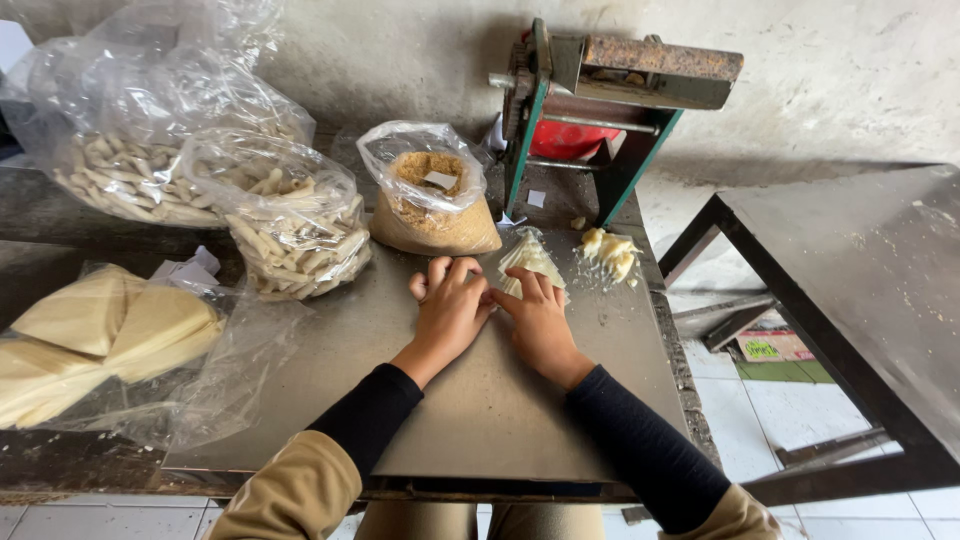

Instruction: The person repeatedly folds triangular wrappers, scoops a granular filling into each, and folds them closed by hand. The person places the finished items into a plastic bag on the table.

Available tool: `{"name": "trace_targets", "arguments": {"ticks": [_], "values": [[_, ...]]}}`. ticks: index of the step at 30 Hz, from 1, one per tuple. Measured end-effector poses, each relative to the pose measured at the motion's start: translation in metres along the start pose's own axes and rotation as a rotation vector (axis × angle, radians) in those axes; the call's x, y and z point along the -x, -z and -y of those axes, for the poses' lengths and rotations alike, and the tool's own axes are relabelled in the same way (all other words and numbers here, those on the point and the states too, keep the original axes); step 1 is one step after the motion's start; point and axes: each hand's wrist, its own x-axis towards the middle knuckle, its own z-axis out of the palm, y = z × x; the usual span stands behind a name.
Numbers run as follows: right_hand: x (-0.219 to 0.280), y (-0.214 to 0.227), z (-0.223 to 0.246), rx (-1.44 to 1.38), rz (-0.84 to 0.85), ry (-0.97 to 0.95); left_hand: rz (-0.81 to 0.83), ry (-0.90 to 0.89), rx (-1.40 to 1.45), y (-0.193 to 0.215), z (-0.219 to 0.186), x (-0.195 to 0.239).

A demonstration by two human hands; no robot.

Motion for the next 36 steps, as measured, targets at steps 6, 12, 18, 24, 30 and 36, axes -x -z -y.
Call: {"name": "trace_targets", "arguments": {"ticks": [6,12,18,24,30,36], "values": [[0.000,0.013,0.000,-0.115,-0.162,-0.069,-0.077,-0.106,-0.071,-0.010,0.004,0.000],[0.002,0.018,-0.002,-0.152,-0.231,-0.044,0.003,-0.064,-0.153,-0.002,0.011,0.000],[0.002,0.019,-0.002,-0.175,-0.227,-0.068,-0.017,-0.012,-0.146,0.013,0.004,-0.002],[0.000,0.014,-0.017,-0.139,-0.280,-0.176,-0.262,0.058,-0.116,0.070,0.031,-0.028],[-0.004,0.020,-0.038,-0.147,-0.113,-0.257,-0.530,0.166,-0.667,0.179,0.112,-0.049],[-0.005,0.015,-0.022,-0.172,0.032,-0.234,-0.346,0.324,-0.864,0.215,0.155,-0.056]]}}
